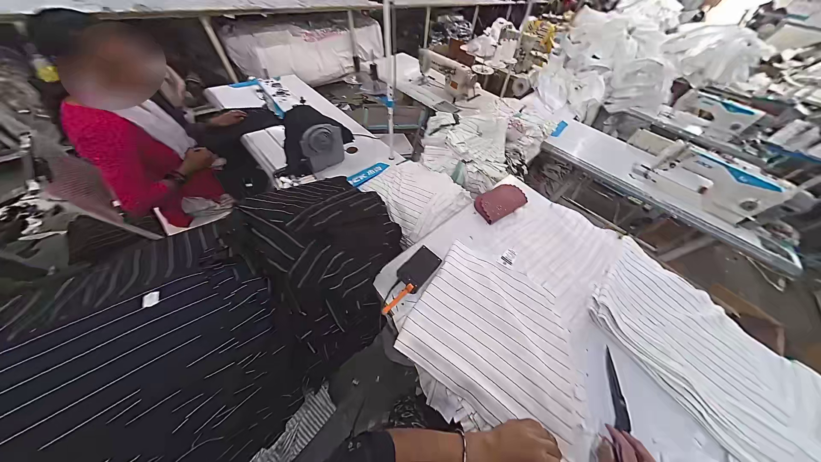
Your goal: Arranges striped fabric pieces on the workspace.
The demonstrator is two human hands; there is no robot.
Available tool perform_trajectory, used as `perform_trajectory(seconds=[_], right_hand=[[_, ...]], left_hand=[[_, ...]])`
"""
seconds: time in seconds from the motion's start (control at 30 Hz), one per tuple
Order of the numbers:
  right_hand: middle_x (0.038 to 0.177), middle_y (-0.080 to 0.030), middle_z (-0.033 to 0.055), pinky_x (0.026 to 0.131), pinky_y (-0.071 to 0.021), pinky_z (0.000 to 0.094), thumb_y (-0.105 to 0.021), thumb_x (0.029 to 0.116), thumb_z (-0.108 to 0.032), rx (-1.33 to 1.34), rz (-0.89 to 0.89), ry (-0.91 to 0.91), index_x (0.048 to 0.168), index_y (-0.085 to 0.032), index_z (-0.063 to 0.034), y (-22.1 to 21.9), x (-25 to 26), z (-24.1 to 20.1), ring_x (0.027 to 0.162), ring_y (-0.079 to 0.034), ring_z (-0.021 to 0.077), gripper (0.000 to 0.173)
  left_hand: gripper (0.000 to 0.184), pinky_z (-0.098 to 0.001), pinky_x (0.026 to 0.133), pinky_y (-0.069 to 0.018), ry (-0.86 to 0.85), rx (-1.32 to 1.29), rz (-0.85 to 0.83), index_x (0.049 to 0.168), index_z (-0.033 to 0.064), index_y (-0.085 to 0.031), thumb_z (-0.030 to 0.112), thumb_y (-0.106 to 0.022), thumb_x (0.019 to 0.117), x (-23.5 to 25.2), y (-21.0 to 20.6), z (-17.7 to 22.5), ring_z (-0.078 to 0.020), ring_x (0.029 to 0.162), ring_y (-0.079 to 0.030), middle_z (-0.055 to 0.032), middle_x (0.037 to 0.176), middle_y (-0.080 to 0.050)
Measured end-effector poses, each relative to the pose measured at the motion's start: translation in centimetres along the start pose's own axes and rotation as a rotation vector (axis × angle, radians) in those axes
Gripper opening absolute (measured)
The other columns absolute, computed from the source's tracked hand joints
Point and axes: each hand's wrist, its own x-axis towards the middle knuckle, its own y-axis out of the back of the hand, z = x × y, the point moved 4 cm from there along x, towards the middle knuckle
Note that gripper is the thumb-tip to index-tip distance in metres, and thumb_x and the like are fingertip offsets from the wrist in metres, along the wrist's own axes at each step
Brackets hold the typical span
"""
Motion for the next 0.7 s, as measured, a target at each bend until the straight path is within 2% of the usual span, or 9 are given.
perform_trajectory(seconds=[0.1, 0.3, 0.37, 0.43, 0.47, 0.53, 0.57, 0.63, 0.7], right_hand=[[0.126, -0.057, 0.0422, 0.106, -0.0403, 0.0677, -0.062, 0.0954, -0.012, 0.033, 0.016, -0.101, 0.124, -0.06, 0.0163, 1.0, -0.6, 0.0, 0.121, -0.054, 0.0602, 0.04], [0.123, -0.067, 0.0252, 0.095, -0.0488, 0.0617, -0.06, 0.1001, -0.035, -0.198, -0.524, -0.542, 0.126, -0.065, 0.0014, 4.9, -0.3, 0.7, 0.114, -0.065, 0.0414, 0.045], [0.111, -0.071, 0.0203, 0.089, -0.0517, 0.051, -0.059, 0.1013, -0.026, 0.013, -0.565, -0.624, 0.124, -0.066, 0.0026, 5.8, -2.1, 1.8, 0.101, -0.068, 0.0315, 0.037], [0.095, -0.07, 0.009, 0.074, -0.0539, 0.0285, -0.049, 0.1042, -0.006, 0.48, -0.52, -0.672, 0.12, -0.061, 0.0074, 6.1, -5.7, 1.9, 0.079, -0.066, 0.0111, 0.025], [0.094, -0.071, 0.007, 0.074, -0.0553, 0.0258, -0.043, 0.1046, -0.002, 0.694, -0.525, -0.702, 0.12, -0.057, 0.0087, 6.1, -7.9, 1.1, 0.079, -0.067, 0.0085, 0.024], [0.086, -0.068, 0.0016, 0.07, -0.0578, 0.025, -0.041, 0.1054, -0.004, 0.926, -0.534, -0.757, 0.115, -0.055, 0.0047, 6.4, -12.5, -1.1, 0.073, -0.067, 0.0072, 0.019], [0.074, -0.065, -0.0032, 0.061, -0.0565, 0.0228, -0.044, 0.1053, -0.009, 0.978, -0.508, -0.792, 0.106, -0.058, -0.0004, 6.5, -14.8, -2.2, 0.062, -0.064, 0.005, 0.016], [0.058, -0.057, -0.0102, 0.047, -0.0476, 0.0172, -0.048, 0.1048, -0.019, 1.045, -0.454, -0.908, 0.089, -0.058, -0.0124, 6.8, -19.1, -3.7, 0.047, -0.054, -0.0001, 0.02], [0.055, -0.053, -0.0127, 0.044, -0.0426, 0.0155, -0.051, 0.1034, -0.021, 1.092, -0.415, -1.033, 0.082, -0.058, -0.0169, 6.9, -22.2, -4.7, 0.044, -0.048, -0.0025, 0.023]], left_hand=[[0.01, -0.0495, 0.095, -0.0545, -0.045, 0.018, 0.161, 0.089, -0.0058, -0.072, -0.002, -0.064, 0.0907, -0.4, -0.1, 0.2, -0.0367, 0.105, -0.071, -0.0201, 0.103, -0.074], [0.012, -0.0528, 0.102, -0.0514, 0.04, -0.115, 0.12, 0.09, -0.0037, -0.075, 0.003, -0.065, 0.091, -0.5, 0.1, -0.2, -0.0374, 0.113, -0.069, -0.0195, 0.112, -0.074], [0.013, -0.0528, 0.101, -0.0517, 0.036, -0.128, 0.126, 0.091, -0.0032, -0.076, 0.005, -0.065, 0.0917, -0.5, -0.2, -0.5, -0.0372, 0.113, -0.069, -0.0189, 0.11, -0.075], [0.015, -0.0524, 0.101, -0.0512, 0.024, -0.14, 0.148, 0.09, -0.0023, -0.076, 0.007, -0.065, 0.0923, -0.3, -0.2, -0.8, -0.037, 0.113, -0.069, -0.0181, 0.108, -0.075], [0.015, -0.0521, 0.1, -0.0514, 0.028, -0.139, 0.154, 0.09, -0.0019, -0.076, 0.008, -0.065, 0.0923, -0.3, -0.1, -0.7, -0.0365, 0.111, -0.07, -0.0176, 0.107, -0.075], [0.016, -0.0532, 0.1, -0.0512, 0.052, -0.127, 0.144, 0.091, -0.0017, -0.076, 0.01, -0.065, 0.0928, -0.3, -0.1, -0.5, -0.0364, 0.11, -0.07, -0.0174, 0.107, -0.075], [0.016, -0.054, 0.099, -0.051, 0.063, -0.118, 0.135, 0.091, -0.0015, -0.076, 0.01, -0.065, 0.093, -0.3, -0.1, -0.4, -0.0364, 0.11, -0.07, -0.0172, 0.107, -0.075], [0.015, -0.0546, 0.097, -0.0507, 0.079, -0.09, 0.127, 0.092, -0.0001, -0.076, 0.012, -0.066, 0.0925, -0.1, -0.2, -0.3, -0.0359, 0.109, -0.07, -0.0162, 0.106, -0.075], [0.014, -0.0545, 0.095, -0.0507, 0.085, -0.064, 0.134, 0.091, 0.0015, -0.076, 0.013, -0.068, 0.0916, 0.0, -0.4, -0.2, -0.0352, 0.107, -0.07, -0.0154, 0.105, -0.075]])
